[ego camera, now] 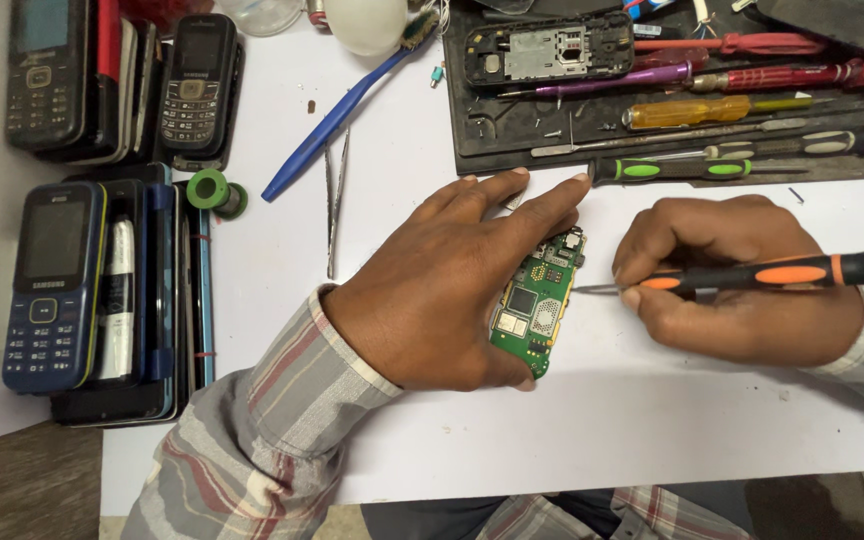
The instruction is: The person repairs a disassembled feature phone at a workbench. They use a screwdriver on the phone motherboard, scrape and clean the board with a blue pry tool, brush off debris, handle the board and battery, and work on the phone housing with the pry tool.
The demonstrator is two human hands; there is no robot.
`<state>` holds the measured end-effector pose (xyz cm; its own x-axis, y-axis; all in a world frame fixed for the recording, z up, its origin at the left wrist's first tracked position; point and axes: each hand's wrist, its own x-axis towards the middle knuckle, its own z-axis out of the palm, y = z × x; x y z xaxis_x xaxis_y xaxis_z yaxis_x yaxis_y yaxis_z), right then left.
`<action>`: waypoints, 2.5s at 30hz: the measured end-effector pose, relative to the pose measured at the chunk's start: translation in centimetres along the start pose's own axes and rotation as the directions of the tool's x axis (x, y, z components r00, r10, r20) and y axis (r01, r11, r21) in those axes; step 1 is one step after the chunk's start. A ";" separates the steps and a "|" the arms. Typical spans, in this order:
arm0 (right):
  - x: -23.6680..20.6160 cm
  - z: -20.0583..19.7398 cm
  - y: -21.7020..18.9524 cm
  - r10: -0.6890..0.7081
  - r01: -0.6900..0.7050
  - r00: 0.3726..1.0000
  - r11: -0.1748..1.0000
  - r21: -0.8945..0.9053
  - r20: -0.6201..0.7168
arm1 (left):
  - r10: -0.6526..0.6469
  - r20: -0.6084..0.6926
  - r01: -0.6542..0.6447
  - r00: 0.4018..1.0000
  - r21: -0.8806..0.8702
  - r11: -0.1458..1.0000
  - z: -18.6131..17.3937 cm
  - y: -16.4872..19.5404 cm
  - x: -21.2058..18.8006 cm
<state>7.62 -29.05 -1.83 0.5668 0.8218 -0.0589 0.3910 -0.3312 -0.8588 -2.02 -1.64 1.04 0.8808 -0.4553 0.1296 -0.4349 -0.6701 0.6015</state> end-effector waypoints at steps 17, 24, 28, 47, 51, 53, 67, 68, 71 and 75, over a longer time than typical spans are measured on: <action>0.4 0.0 -0.4 0.033 -0.038 0.997 0.997 -0.064 -0.070 | 0.014 -0.010 -0.014 1.000 -0.009 1.000 0.0 0.0 0.0; 0.2 0.0 0.2 0.004 -0.007 0.996 1.000 -0.030 -0.088 | 0.013 -0.013 -0.013 1.000 -0.011 1.000 -0.1 0.1 0.1; 0.0 -0.1 0.6 -0.025 0.024 0.997 1.000 -0.014 -0.069 | 0.016 -0.015 -0.016 1.000 -0.011 1.000 -0.2 0.1 0.0; 0.5 0.1 -0.4 0.051 -0.054 0.993 0.998 -0.021 -0.108 | 0.005 -0.002 -0.005 1.000 -0.008 1.000 0.0 0.1 0.0; 0.2 0.0 0.1 -0.034 0.032 0.997 0.999 -0.024 -0.067 | 0.001 0.000 -0.001 1.000 -0.004 1.000 -0.1 0.1 0.0; 0.2 0.0 0.1 -0.027 0.025 0.997 0.999 -0.028 -0.074 | 0.006 -0.005 -0.006 1.000 -0.004 1.000 -0.1 0.2 0.1; 0.5 0.0 -0.4 -0.028 0.025 0.997 0.999 -0.041 -0.077 | 0.015 -0.010 -0.015 1.000 -0.006 1.000 0.0 0.0 0.0; 0.5 -0.1 -0.4 -0.035 0.033 0.997 0.999 -0.033 -0.069 | 0.021 -0.015 -0.021 1.000 -0.008 1.000 0.0 0.0 0.0; 0.5 -0.1 -0.5 0.030 -0.033 0.995 0.999 -0.025 -0.100 | 0.017 -0.014 -0.017 1.000 0.001 1.000 0.0 0.0 0.0; 0.5 -0.1 -0.5 0.025 -0.025 0.996 1.000 0.006 -0.080 | 0.010 -0.009 -0.010 1.000 0.001 1.000 -0.1 0.1 0.0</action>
<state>7.73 -28.52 -1.36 0.6329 0.7732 -0.0397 0.3720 -0.3487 -0.8602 -2.05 -1.63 1.13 0.8783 -0.4564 0.1424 -0.4435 -0.6666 0.5991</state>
